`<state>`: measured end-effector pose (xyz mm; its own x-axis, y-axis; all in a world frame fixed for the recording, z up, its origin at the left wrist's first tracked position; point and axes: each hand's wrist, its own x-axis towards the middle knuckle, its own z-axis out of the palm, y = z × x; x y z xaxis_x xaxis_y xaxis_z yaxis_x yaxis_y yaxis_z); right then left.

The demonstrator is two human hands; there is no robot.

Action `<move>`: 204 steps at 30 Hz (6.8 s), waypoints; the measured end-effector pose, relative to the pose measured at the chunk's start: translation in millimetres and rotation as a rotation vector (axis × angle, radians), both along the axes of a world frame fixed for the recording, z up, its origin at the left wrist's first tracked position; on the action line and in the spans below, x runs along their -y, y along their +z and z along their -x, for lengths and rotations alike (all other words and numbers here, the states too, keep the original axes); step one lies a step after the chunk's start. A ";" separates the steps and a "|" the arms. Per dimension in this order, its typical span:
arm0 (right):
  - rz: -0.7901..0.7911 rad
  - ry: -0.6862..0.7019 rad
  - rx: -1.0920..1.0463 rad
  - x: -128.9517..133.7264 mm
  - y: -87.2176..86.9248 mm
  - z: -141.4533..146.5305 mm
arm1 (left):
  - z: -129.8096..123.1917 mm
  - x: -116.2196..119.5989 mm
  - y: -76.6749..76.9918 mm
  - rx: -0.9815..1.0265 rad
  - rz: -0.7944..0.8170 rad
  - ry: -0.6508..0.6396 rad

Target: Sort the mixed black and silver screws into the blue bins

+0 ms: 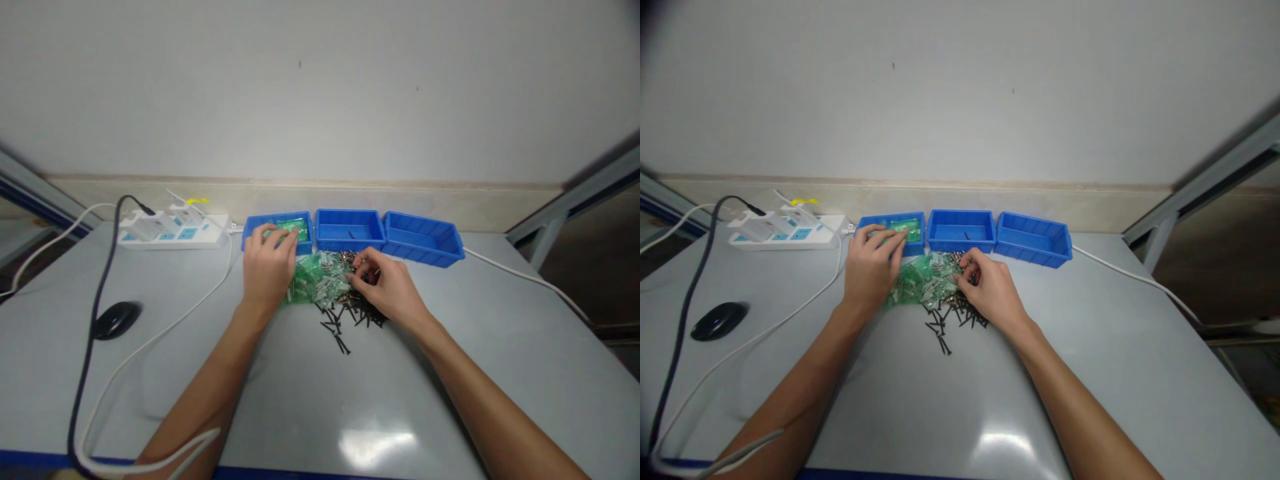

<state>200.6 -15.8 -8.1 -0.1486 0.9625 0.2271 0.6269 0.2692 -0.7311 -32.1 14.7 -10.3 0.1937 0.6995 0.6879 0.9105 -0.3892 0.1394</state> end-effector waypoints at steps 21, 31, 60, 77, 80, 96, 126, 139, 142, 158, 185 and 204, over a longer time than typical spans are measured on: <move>-0.006 0.000 -0.702 2.1 12.4 10.5 | -24.4 15.0 13.2 0.966 0.546 -0.518; -0.158 0.095 0.077 6.4 -1.3 10.3 | 11.4 -1.0 7.1 0.174 -0.079 -0.058; -0.051 -0.126 -0.166 -9.9 -2.2 21.7 | -11.1 11.2 4.1 0.080 0.131 -0.284; 0.066 -0.079 -0.615 -11.4 4.1 17.3 | -18.2 18.0 3.0 0.330 0.366 -0.234; 0.094 0.024 -0.766 -6.4 6.2 3.7 | -29.6 22.9 7.6 0.740 0.512 -0.351; 0.173 0.127 -0.847 -0.9 7.6 0.7 | -6.6 18.0 20.5 0.597 0.015 -0.109; -0.224 0.119 0.102 -5.6 -12.5 46.6 | 13.4 14.4 17.2 -0.078 0.324 -0.203; -0.232 0.058 -0.007 6.5 -12.7 24.6 | 5.3 11.4 4.0 0.109 0.439 -0.347; -0.198 0.036 -0.118 7.0 -11.0 22.0 | -5.6 13.8 7.8 0.405 0.392 -0.417; 0.117 -0.008 -0.694 -0.4 6.3 20.6 | -4.7 21.6 30.3 0.695 0.592 -0.413; -0.455 0.569 0.187 -95.2 38.3 101.0 | 64.4 27.6 -0.6 -0.005 0.575 -0.450; 0.267 0.130 -0.717 1.8 1.8 10.2 | -21.5 15.8 10.6 1.199 0.972 -0.591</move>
